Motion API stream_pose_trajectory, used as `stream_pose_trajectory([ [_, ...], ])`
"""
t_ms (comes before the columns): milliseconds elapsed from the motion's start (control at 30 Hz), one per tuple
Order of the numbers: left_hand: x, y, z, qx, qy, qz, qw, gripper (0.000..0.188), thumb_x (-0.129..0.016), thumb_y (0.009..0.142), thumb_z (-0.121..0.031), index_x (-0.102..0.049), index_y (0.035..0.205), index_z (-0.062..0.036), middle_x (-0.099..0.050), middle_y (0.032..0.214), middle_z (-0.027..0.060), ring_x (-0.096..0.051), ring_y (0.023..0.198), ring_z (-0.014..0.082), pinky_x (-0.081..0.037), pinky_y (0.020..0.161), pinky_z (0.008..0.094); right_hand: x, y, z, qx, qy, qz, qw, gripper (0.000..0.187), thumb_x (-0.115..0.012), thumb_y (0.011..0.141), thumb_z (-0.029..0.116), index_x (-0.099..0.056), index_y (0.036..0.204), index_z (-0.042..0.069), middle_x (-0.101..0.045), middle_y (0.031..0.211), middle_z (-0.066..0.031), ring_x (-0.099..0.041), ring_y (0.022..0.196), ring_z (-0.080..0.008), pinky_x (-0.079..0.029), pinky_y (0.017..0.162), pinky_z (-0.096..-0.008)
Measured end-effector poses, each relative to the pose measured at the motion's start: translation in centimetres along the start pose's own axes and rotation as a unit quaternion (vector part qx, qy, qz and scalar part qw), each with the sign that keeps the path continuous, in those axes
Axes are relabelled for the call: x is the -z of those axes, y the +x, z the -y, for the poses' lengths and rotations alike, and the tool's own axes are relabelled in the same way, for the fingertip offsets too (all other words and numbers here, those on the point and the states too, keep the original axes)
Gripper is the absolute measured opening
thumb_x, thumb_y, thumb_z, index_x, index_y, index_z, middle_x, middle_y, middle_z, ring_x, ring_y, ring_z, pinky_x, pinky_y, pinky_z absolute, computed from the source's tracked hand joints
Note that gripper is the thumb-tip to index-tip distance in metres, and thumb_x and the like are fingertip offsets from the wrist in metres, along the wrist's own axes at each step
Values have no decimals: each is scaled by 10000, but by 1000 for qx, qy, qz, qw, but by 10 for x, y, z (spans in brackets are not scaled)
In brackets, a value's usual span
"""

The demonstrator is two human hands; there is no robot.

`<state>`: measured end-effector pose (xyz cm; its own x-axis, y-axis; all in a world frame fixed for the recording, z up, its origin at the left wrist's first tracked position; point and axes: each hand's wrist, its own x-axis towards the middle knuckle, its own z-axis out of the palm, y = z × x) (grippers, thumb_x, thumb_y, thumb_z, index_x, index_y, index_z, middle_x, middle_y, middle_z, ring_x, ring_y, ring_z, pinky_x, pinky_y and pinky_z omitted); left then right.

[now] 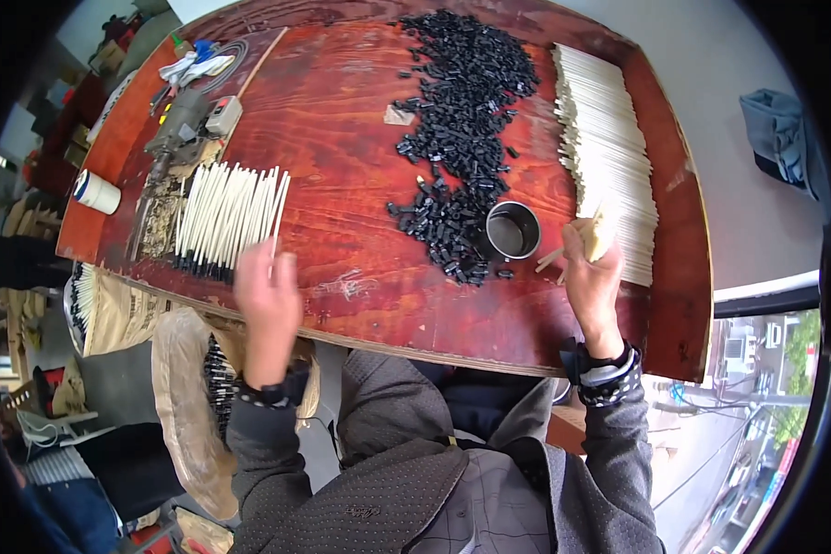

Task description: The person picks up a black plastic tip and a wooden stick, dips the stick into a metal cup, and joins the two pieces together before placing the assembly onto the table.

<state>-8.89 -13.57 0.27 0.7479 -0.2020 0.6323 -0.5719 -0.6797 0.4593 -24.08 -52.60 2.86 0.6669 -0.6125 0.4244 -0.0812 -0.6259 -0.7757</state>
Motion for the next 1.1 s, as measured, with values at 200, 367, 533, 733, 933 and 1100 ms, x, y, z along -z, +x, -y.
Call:
stream_pose_trajectory([
  [200,-72,-25,-99,-124,-216,182,951,224,-627,880,17,-681,1097,30,-641,995,159,-652,864,344,-549,728,413,13,-2,5,27,-90,41,995,185,-745,931,148,-672,1020,4,-655,842,-89,-606,720,-171,-504,684,-332],
  [367,-93,-26,-123,-151,-163,257,941,233,-702,865,-32,-703,1095,3,-616,898,133,-631,854,332,-548,702,431,18,-2,4,85,-78,36,993,189,-739,935,144,-665,1037,3,-650,840,-89,-595,715,-174,-501,680,-335],
  [533,-98,-27,-126,-196,-144,260,935,215,-716,862,-71,-704,1070,-16,-591,882,127,-610,842,322,-542,682,437,26,-4,4,66,-82,44,993,172,-731,941,139,-655,1013,3,-657,784,-80,-593,682,-158,-500,653,-327],
  [733,-89,-27,-137,-165,-89,292,938,140,-701,863,-61,-687,994,-13,-585,904,136,-605,874,341,-538,696,442,41,1,33,-41,29,31,998,169,-729,942,149,-650,973,3,-674,758,-96,-616,687,-140,-498,633,-327],
  [933,-92,-32,-133,-139,-112,269,946,140,-673,865,-11,-654,1002,7,-584,930,159,-600,879,374,-526,735,455,20,14,45,27,-12,26,999,158,-720,952,145,-660,980,1,-690,783,-82,-642,698,-134,-495,618,-306],
  [1100,-91,-33,-125,-134,-143,264,944,171,-663,858,28,-630,1026,20,-582,944,182,-597,883,388,-519,753,448,-6,17,34,101,-121,65,985,130,-703,963,130,-662,982,9,-698,806,-59,-656,683,-136,-499,607,-280],
])
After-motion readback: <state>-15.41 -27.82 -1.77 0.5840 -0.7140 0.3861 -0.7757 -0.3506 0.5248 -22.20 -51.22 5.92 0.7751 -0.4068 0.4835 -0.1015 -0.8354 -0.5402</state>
